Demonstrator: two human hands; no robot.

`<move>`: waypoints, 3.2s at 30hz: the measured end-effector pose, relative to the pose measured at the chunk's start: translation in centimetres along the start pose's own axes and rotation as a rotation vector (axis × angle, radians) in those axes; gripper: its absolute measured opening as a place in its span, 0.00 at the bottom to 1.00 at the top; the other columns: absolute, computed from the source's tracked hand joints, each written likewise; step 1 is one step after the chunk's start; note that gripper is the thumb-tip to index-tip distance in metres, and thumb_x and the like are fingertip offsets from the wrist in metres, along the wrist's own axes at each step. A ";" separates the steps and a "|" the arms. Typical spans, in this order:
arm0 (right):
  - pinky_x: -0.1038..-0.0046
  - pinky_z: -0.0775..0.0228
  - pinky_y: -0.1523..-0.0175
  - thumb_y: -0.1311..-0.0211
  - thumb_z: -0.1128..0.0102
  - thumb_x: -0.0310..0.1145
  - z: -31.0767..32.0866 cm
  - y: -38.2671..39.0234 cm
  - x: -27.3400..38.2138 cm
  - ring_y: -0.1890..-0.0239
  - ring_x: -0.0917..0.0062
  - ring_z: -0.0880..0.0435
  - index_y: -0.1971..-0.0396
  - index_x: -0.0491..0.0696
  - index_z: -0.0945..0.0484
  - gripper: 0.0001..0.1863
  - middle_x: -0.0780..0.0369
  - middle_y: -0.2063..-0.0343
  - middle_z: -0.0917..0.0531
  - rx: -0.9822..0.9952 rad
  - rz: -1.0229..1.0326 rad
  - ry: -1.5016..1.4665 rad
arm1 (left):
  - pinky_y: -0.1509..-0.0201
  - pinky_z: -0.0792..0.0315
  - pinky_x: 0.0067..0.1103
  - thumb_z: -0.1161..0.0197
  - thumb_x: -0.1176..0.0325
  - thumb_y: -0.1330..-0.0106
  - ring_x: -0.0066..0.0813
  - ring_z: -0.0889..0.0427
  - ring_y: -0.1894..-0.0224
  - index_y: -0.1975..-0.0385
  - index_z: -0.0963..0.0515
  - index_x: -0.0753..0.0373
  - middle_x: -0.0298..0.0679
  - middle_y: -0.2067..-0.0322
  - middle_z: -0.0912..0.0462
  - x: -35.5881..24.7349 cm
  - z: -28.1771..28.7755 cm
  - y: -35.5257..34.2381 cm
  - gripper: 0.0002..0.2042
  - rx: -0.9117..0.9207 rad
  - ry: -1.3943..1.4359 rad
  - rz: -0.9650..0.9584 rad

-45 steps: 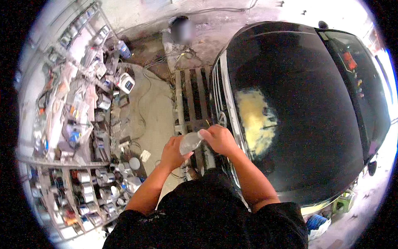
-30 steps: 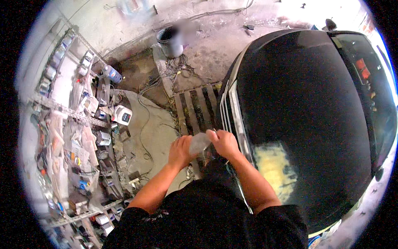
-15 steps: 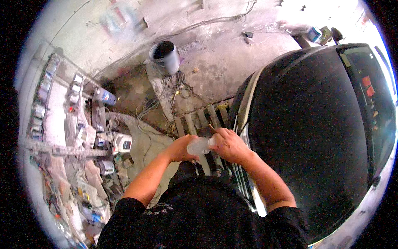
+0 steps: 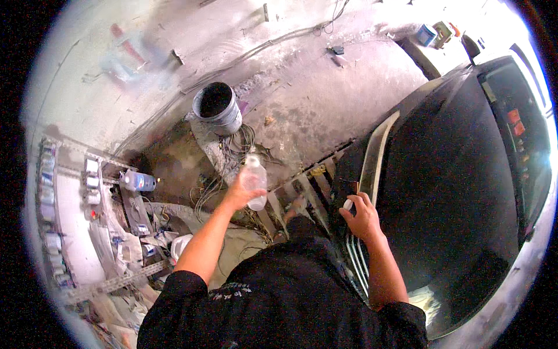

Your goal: The person wet-sands the hood and front fender of a black car, alternating between pouring water from a plastic bottle and rubbing the surface with a sanding block. They move around the vehicle to reach different areas, eventually sanding the side panel near the headlight.

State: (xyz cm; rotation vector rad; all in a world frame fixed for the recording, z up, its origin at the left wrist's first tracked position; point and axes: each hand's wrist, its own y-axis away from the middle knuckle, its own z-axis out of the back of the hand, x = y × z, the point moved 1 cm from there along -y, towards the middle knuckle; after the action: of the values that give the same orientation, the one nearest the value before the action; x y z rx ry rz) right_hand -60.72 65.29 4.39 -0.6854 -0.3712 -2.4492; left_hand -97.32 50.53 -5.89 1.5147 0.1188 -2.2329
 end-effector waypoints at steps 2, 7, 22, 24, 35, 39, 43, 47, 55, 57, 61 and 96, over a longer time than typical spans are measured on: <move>0.60 0.28 0.42 0.42 0.29 0.39 -1.2 -3.0 -1.4 0.45 0.53 0.22 0.48 0.44 0.23 0.24 0.52 0.48 0.23 0.032 -0.117 -0.067 | 0.43 0.25 0.30 0.18 0.44 0.54 0.34 0.19 0.50 0.31 0.40 0.61 0.46 0.50 0.19 1.1 2.4 -4.2 0.53 -0.116 0.065 0.085; 0.61 0.26 0.51 0.41 0.29 0.40 -4.4 -13.3 -1.8 0.54 0.56 0.20 0.49 0.44 0.23 0.24 0.52 0.53 0.22 0.069 -0.199 -0.190 | 0.42 0.27 0.29 0.27 0.43 0.42 0.31 0.21 0.49 0.32 0.41 0.66 0.44 0.50 0.21 7.9 10.6 -14.0 0.46 -0.359 0.311 0.048; 0.61 0.26 0.51 0.43 0.28 0.38 -15.8 -25.6 -5.1 0.54 0.55 0.19 0.53 0.43 0.23 0.22 0.52 0.56 0.20 0.083 -0.594 0.004 | 0.39 0.28 0.29 0.24 0.75 0.46 0.29 0.25 0.43 0.34 0.37 0.60 0.38 0.44 0.25 26.6 27.9 -45.9 0.38 -0.525 0.182 0.280; 0.65 0.28 0.60 0.47 0.28 0.36 -18.8 -24.3 -5.8 0.65 0.62 0.20 0.62 0.43 0.22 0.17 0.55 0.69 0.19 0.001 -0.645 0.005 | 0.38 0.29 0.30 0.24 0.77 0.46 0.30 0.24 0.43 0.34 0.37 0.59 0.37 0.43 0.25 34.6 30.5 -48.7 0.39 -0.531 0.091 0.367; 0.63 0.26 0.59 0.42 0.33 0.39 -29.1 -12.8 -3.4 0.63 0.67 0.20 0.53 0.49 0.23 0.19 0.58 0.61 0.18 0.433 -0.728 0.195 | 0.41 0.27 0.34 0.21 0.64 0.51 0.43 0.20 0.46 0.37 0.35 0.62 0.49 0.48 0.20 57.0 23.1 -65.1 0.40 -0.302 -0.139 0.794; 0.65 0.26 0.57 0.37 0.37 0.39 -31.6 -10.4 -5.1 0.58 0.66 0.20 0.55 0.49 0.23 0.14 0.56 0.57 0.19 0.482 -0.504 0.143 | 0.40 0.27 0.37 0.24 0.60 0.47 0.49 0.21 0.43 0.34 0.38 0.64 0.54 0.43 0.22 66.3 25.2 -63.4 0.41 -0.259 -0.226 0.686; 0.59 0.27 0.47 0.34 0.39 0.55 -31.1 -16.4 -0.6 0.52 0.58 0.18 0.48 0.46 0.20 0.28 0.50 0.56 0.16 0.737 -1.203 -0.063 | 0.40 0.27 0.36 0.24 0.60 0.47 0.49 0.21 0.43 0.34 0.38 0.64 0.54 0.44 0.22 70.1 23.1 -63.5 0.41 -0.207 -0.252 0.697; 0.64 0.28 0.49 0.34 0.38 0.52 -32.8 -19.4 1.4 0.53 0.66 0.21 0.50 0.45 0.23 0.25 0.56 0.56 0.19 0.513 -1.530 -0.470 | 0.40 0.27 0.36 0.24 0.61 0.48 0.48 0.21 0.43 0.35 0.37 0.64 0.54 0.44 0.22 72.4 21.0 -63.4 0.41 -0.189 -0.246 0.731; 0.63 0.29 0.51 0.34 0.38 0.41 -33.7 -20.5 3.0 0.57 0.68 0.22 0.52 0.47 0.26 0.17 0.62 0.61 0.21 0.605 -1.260 -0.107 | 0.40 0.27 0.36 0.24 0.62 0.48 0.48 0.21 0.43 0.35 0.36 0.64 0.53 0.44 0.21 73.3 21.2 -63.8 0.40 -0.168 -0.275 0.754; 0.61 0.30 0.48 0.37 0.35 0.40 -33.9 -14.4 -0.1 0.56 0.67 0.22 0.52 0.47 0.26 0.18 0.61 0.61 0.21 0.780 -0.992 -0.098 | 0.40 0.27 0.36 0.24 0.62 0.48 0.48 0.21 0.43 0.35 0.36 0.64 0.53 0.45 0.21 73.3 21.3 -64.1 0.40 -0.163 -0.277 0.757; 0.59 0.29 0.48 0.40 0.33 0.37 -34.7 -16.1 0.6 0.56 0.66 0.22 0.54 0.47 0.25 0.18 0.59 0.63 0.20 0.719 -1.111 0.000 | 0.40 0.27 0.35 0.23 0.62 0.48 0.47 0.21 0.44 0.36 0.36 0.64 0.53 0.45 0.21 72.7 22.0 -64.6 0.40 -0.160 -0.291 0.752; 0.67 0.26 0.65 0.37 0.41 0.38 -34.1 -18.6 0.4 0.70 0.71 0.19 0.64 0.48 0.20 0.09 0.62 0.71 0.18 0.501 -1.253 -0.195 | 0.41 0.27 0.34 0.22 0.66 0.50 0.44 0.20 0.45 0.39 0.32 0.65 0.51 0.47 0.20 72.4 20.5 -65.4 0.37 -0.163 -0.272 0.753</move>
State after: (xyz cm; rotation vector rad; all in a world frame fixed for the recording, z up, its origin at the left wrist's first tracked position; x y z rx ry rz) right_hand -85.20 66.47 -25.69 -0.5162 -1.8786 -3.1166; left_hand -163.32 80.95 -74.19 0.9348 -0.2992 -1.7296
